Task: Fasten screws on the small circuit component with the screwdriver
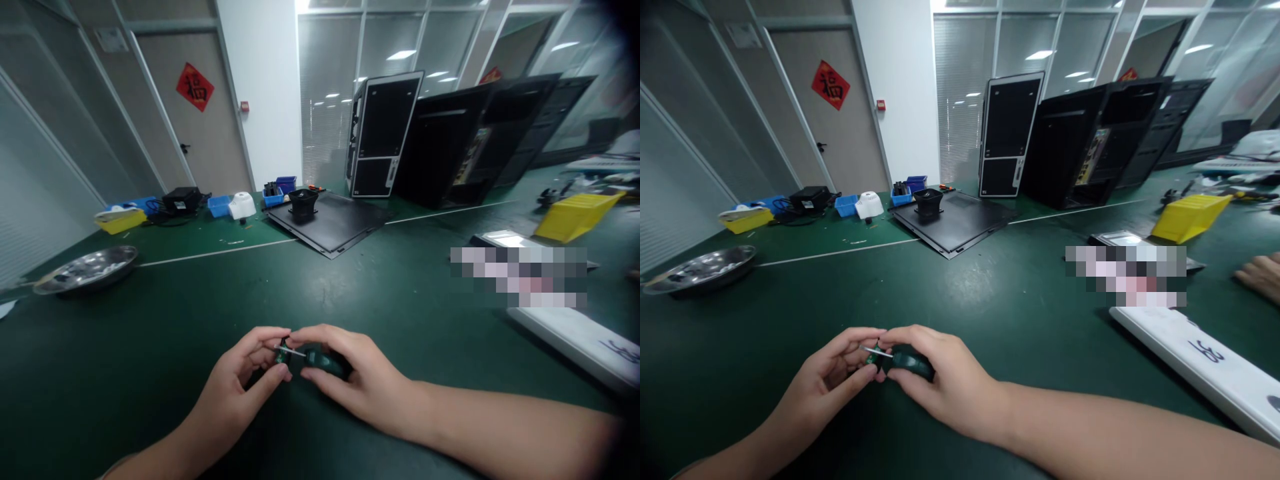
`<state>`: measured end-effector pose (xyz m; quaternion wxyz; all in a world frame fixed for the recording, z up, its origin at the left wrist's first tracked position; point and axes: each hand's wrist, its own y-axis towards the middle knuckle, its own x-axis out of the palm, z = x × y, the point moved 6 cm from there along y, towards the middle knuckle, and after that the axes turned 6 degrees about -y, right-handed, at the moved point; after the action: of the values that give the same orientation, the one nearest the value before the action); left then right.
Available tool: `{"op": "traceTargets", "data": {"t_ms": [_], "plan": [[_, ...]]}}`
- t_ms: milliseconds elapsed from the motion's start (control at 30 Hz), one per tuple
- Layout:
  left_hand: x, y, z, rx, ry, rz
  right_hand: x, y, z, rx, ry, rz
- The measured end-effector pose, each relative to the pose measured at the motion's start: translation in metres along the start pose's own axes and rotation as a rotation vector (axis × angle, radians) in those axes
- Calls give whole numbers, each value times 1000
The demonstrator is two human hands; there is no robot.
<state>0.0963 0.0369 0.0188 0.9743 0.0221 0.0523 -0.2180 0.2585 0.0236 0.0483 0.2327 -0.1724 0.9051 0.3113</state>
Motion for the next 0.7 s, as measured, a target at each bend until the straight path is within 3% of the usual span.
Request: {"op": "traceTargets", "data": {"t_ms": [367, 700], "plan": [[3, -1, 0, -15, 129, -13, 0, 1, 1, 10, 40, 9], [13, -1, 12, 50, 254, -76, 4, 3, 4, 130, 113, 9]]}}
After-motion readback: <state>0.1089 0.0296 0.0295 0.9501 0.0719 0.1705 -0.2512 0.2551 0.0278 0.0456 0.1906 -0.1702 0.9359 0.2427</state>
